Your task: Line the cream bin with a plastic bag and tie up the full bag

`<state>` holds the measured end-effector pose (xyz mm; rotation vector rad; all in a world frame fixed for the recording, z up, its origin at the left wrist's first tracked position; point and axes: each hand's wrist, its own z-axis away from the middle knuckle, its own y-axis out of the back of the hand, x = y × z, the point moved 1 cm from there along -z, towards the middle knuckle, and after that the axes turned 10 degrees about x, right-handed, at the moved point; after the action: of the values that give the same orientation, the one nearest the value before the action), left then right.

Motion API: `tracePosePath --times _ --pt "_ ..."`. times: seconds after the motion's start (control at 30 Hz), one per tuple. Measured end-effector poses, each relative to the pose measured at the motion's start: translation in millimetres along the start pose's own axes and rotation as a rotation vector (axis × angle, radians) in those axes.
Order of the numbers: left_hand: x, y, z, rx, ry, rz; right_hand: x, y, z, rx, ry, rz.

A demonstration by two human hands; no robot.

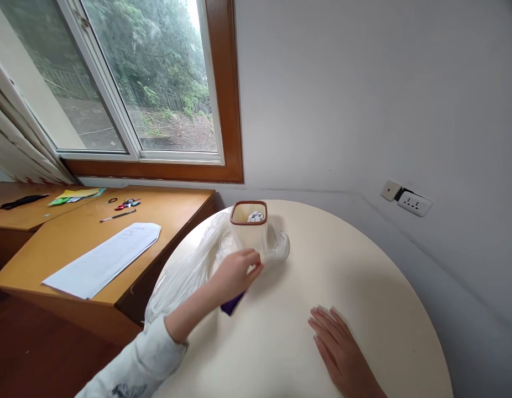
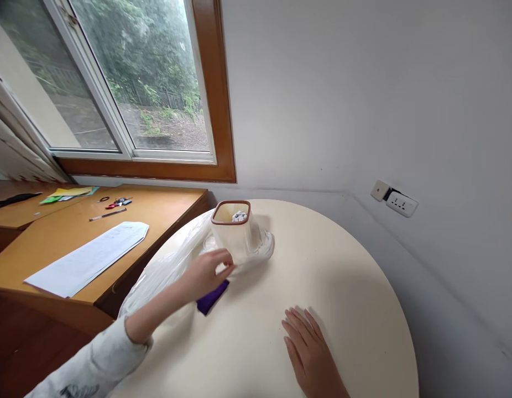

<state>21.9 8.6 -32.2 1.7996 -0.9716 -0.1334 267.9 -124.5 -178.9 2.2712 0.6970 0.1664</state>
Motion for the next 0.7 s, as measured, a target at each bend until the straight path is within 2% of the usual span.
tracePosePath --times 0.1,0.2,0.33,0.5,0.7 --pt "-22 18 -31 0.155 0.053 -0.032 -1 2 -1 0.162 -0.03 -0.037" --pt "-44 27 -56 0.211 0.11 -0.065 -2 4 -5 0.234 -0.063 -0.043" --pt "-69 23 -74 0.167 0.138 -0.082 -4 8 -9 0.28 -0.088 -0.046" --pt "-94 8 -76 0.126 0.214 -0.088 -8 10 -11 0.299 -0.105 -0.032" --pt "-104 -3 -75 0.119 0.235 0.029 -8 11 -14 0.309 -0.11 -0.016"
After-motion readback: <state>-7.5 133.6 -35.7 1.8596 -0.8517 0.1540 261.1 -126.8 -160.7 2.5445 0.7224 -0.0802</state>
